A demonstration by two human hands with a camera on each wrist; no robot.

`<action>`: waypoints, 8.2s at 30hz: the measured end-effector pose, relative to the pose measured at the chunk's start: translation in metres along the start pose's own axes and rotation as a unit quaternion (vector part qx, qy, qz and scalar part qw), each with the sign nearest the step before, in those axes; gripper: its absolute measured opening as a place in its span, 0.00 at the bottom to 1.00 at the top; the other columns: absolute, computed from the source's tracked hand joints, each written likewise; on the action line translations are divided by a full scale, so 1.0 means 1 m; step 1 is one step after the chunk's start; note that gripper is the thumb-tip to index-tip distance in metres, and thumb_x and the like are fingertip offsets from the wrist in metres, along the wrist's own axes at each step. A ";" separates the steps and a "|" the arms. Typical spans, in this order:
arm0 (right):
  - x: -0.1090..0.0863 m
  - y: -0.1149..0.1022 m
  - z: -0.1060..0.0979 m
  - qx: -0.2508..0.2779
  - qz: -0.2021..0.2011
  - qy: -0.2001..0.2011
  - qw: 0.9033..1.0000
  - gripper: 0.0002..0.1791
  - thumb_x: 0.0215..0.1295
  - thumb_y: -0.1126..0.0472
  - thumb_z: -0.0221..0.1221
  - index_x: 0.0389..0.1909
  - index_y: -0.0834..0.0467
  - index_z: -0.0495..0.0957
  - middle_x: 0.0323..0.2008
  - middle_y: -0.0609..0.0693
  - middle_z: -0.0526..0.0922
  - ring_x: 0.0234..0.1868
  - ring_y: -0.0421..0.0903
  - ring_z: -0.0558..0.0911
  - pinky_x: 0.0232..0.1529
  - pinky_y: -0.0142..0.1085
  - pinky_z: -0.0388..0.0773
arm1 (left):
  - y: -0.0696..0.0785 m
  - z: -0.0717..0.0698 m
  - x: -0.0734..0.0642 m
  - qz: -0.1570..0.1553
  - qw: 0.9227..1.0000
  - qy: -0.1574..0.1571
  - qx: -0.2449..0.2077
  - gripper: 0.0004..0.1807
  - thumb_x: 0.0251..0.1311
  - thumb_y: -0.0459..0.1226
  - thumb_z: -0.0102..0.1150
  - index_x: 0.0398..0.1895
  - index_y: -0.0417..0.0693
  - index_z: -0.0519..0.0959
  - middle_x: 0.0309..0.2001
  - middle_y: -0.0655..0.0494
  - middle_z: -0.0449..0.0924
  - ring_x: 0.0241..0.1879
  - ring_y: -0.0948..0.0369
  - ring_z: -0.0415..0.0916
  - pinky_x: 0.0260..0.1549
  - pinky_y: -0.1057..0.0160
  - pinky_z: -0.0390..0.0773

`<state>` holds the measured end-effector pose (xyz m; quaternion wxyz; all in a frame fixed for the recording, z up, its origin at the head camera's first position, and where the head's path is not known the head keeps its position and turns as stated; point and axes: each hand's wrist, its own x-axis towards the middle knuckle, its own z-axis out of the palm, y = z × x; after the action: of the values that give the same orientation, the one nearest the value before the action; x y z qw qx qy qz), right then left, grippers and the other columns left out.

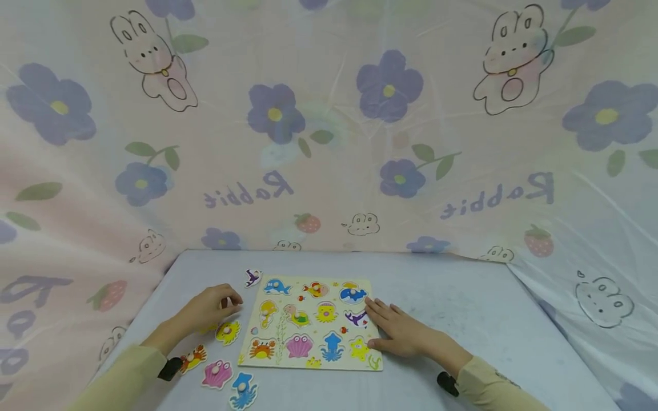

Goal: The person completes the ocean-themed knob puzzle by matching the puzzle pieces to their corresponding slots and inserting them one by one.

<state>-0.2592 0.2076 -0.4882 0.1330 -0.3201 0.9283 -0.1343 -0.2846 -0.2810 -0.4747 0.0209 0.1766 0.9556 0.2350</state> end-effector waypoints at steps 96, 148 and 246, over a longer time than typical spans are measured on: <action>0.000 0.000 0.002 -0.003 0.020 -0.011 1.000 0.48 0.74 0.33 0.53 0.83 0.58 0.52 0.84 0.50 0.47 0.83 0.55 0.47 0.79 0.58 0.47 | 0.128 0.067 0.068 0.212 0.977 -0.028 0.016 0.04 0.67 0.40 0.70 0.43 0.58 0.86 0.38 0.69 0.77 0.34 0.68 0.74 0.34 0.72 0.77; 0.000 -0.004 0.001 -0.003 0.023 -0.013 1.000 0.47 0.74 0.34 0.55 0.82 0.58 0.54 0.84 0.51 0.48 0.83 0.57 0.47 0.78 0.60 0.46 | 0.136 0.084 0.090 0.195 0.978 -0.068 0.042 0.05 0.69 0.42 0.68 0.45 0.58 0.86 0.43 0.69 0.78 0.32 0.71 0.70 0.33 0.72 0.75; -0.002 0.003 0.009 -0.066 0.021 0.018 0.997 0.51 0.72 0.28 0.50 0.83 0.57 0.52 0.84 0.51 0.48 0.83 0.56 0.48 0.78 0.60 0.48 | 0.076 0.032 0.071 0.145 0.986 0.081 -0.035 0.07 0.66 0.33 0.70 0.43 0.53 0.86 0.42 0.63 0.81 0.35 0.69 0.75 0.33 0.66 0.77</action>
<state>-0.2567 0.2096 -0.4976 0.0979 -0.3060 0.9440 -0.0756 -0.3223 -0.1796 -0.4660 -0.0842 0.2928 0.9095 0.2827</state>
